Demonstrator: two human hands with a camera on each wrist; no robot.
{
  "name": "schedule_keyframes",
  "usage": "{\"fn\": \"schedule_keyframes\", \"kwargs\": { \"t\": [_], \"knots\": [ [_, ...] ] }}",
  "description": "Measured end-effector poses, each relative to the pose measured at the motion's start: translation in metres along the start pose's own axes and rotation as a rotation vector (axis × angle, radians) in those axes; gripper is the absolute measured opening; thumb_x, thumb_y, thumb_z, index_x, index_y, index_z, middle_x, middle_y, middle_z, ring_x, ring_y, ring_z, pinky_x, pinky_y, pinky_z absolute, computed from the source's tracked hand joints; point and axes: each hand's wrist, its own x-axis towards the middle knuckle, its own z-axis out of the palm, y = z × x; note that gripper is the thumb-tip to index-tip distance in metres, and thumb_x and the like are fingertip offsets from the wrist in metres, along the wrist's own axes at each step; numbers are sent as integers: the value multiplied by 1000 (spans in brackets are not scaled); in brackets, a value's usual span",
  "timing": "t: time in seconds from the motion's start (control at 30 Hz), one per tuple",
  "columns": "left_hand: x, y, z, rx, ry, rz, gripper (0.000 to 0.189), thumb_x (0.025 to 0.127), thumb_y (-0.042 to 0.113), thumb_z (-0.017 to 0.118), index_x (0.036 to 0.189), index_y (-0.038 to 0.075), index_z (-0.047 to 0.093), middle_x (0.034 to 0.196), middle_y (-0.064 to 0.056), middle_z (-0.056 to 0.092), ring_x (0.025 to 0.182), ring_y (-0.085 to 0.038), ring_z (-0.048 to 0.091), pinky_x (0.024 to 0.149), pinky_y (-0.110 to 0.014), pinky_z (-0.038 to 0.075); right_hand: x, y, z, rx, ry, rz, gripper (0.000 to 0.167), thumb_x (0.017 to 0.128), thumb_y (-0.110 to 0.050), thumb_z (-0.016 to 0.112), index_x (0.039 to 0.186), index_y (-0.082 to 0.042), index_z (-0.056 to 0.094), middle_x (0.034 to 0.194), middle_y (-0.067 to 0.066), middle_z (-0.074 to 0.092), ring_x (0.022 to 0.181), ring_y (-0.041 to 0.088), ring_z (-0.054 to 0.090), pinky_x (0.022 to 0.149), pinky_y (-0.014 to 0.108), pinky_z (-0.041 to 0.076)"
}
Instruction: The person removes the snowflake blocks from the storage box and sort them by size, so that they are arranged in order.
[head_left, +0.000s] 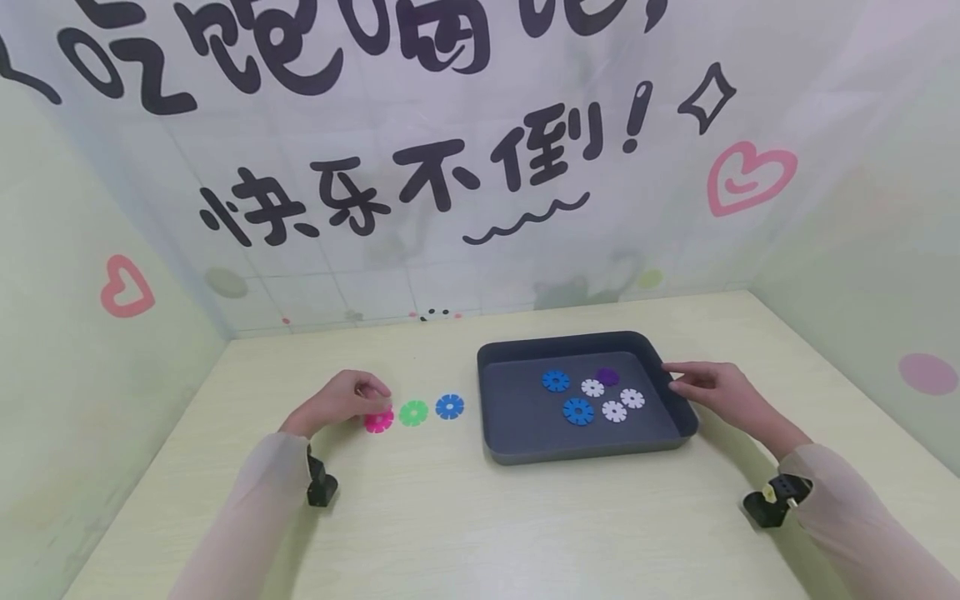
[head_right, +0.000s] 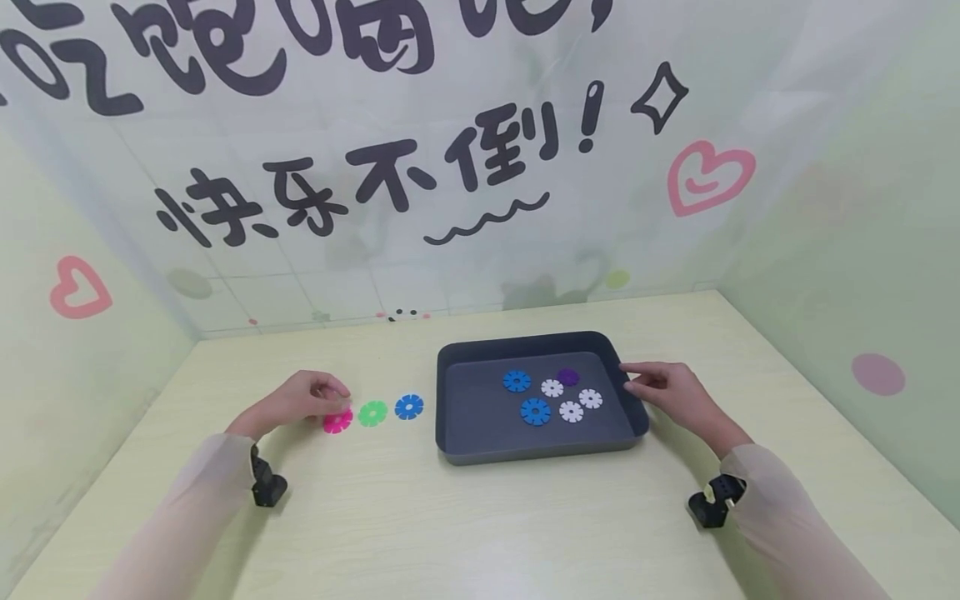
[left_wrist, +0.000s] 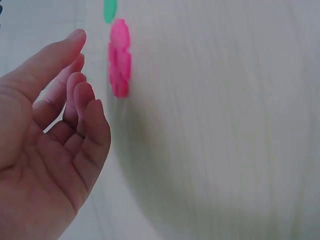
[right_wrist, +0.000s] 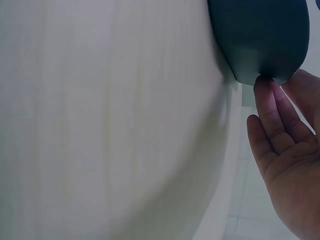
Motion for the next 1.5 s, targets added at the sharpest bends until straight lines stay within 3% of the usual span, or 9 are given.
{"fn": "schedule_keyframes", "kwargs": {
  "t": [0.13,0.43,0.73,1.0,1.27,1.5],
  "knots": [
    [3,17,8,17,-2,23,27,80,22,71,98,4,63,81,-7,55,71,-21,51,64,-33,44,0,1,-1,-1,-3,11,39,87,-11,62,120,9,54,87,12,66,73,3,57,59,23,45],
    [21,64,34,19,-64,196,29,80,17,71,102,0,63,79,-7,56,69,-20,52,61,-31,46,0,1,-1,2,6,8,38,87,-11,62,119,9,55,88,13,67,74,1,58,61,22,46],
    [43,109,55,25,-122,322,23,82,13,69,101,1,64,79,-5,58,68,-19,54,57,-29,47,0,-2,-2,-2,14,-3,37,87,-11,63,118,9,56,86,13,66,73,2,57,60,23,46],
    [65,143,72,-11,-212,322,25,83,11,66,105,-1,63,82,-5,62,72,-18,55,58,-28,46,0,-1,-2,-1,22,-10,36,87,-10,63,117,9,57,85,13,67,72,1,57,60,22,45],
    [87,165,103,-36,-271,311,27,84,12,66,107,-2,63,85,-5,64,73,-15,55,60,-25,47,-1,1,-1,1,24,-8,36,86,-9,63,116,10,57,85,13,67,73,1,58,61,22,45],
    [105,171,126,-117,-229,298,30,85,14,65,111,-1,62,96,-6,64,77,-13,55,66,-26,48,-1,2,2,12,23,-1,36,86,-10,63,117,9,57,87,15,67,74,0,59,63,21,46]
  ]
}}
